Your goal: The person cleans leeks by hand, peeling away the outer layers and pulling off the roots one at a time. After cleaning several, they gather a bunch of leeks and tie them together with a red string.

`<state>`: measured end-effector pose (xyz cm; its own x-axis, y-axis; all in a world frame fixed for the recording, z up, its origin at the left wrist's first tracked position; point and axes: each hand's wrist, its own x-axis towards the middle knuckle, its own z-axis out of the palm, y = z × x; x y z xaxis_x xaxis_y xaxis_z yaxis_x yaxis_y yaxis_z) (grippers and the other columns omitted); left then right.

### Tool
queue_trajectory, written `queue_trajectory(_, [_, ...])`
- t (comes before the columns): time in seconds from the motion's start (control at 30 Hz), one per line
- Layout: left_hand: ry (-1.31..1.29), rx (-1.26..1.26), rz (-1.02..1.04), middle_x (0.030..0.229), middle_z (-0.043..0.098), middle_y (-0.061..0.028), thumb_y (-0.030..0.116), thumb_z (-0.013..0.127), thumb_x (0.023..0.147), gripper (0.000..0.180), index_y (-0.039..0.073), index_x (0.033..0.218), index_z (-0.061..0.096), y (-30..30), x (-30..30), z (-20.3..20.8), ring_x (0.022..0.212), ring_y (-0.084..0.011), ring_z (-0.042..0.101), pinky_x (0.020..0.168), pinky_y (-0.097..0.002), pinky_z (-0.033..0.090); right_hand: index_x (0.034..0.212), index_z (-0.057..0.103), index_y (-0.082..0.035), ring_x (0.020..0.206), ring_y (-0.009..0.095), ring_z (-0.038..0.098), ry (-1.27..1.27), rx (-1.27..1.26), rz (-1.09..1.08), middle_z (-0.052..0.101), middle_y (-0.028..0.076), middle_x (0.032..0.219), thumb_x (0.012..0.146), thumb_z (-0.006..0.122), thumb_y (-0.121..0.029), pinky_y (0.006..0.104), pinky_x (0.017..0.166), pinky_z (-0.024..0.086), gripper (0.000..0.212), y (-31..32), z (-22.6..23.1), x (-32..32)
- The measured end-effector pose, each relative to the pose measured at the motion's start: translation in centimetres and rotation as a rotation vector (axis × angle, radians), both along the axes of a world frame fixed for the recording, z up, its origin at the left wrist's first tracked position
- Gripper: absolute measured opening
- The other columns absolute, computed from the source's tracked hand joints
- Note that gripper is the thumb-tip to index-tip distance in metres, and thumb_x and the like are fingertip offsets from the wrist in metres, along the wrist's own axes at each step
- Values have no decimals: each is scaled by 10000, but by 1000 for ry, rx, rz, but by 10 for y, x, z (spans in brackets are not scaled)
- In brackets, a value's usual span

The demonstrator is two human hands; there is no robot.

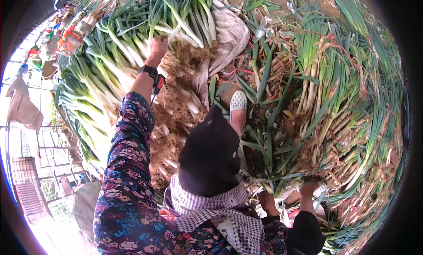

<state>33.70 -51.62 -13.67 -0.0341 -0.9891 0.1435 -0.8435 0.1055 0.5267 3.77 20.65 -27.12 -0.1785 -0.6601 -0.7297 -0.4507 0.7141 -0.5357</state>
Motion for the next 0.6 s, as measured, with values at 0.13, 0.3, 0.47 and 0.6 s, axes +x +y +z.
queue_trajectory(0.13, [-10,195,29,1002,653,-230,280,558,848,343,49,1080,658,-25,-43,-40,997,-347,625,862,-408,483,999,569,-51,940,405,585,195,-21,-100,620,226,965,869,508,-303,486,798,456,290,15,-19,-38])
queue_trajectory(0.3, [-399,50,386,1057,651,-226,260,532,849,379,-1,1102,637,-52,-26,-78,1020,-359,624,907,-443,475,1200,501,-112,1081,330,525,-45,-413,-813,550,135,1180,864,416,-407,468,908,408,455,20,-66,-206])
queue_trajectory(0.47, [-348,497,145,989,670,-205,137,583,800,282,-21,1025,646,-38,-41,-89,830,-304,675,661,-371,553,1362,446,-158,1197,271,474,-759,-490,-983,494,65,1352,863,348,-473,452,998,367,598,56,-74,-231])
queue_trajectory(0.6, [225,854,-51,781,637,-105,119,602,811,249,-8,1024,612,-32,-54,-93,697,-246,636,550,-388,492,1327,460,-137,1162,287,483,323,-163,-343,512,91,1296,873,390,-390,449,970,374,524,70,-71,-238])
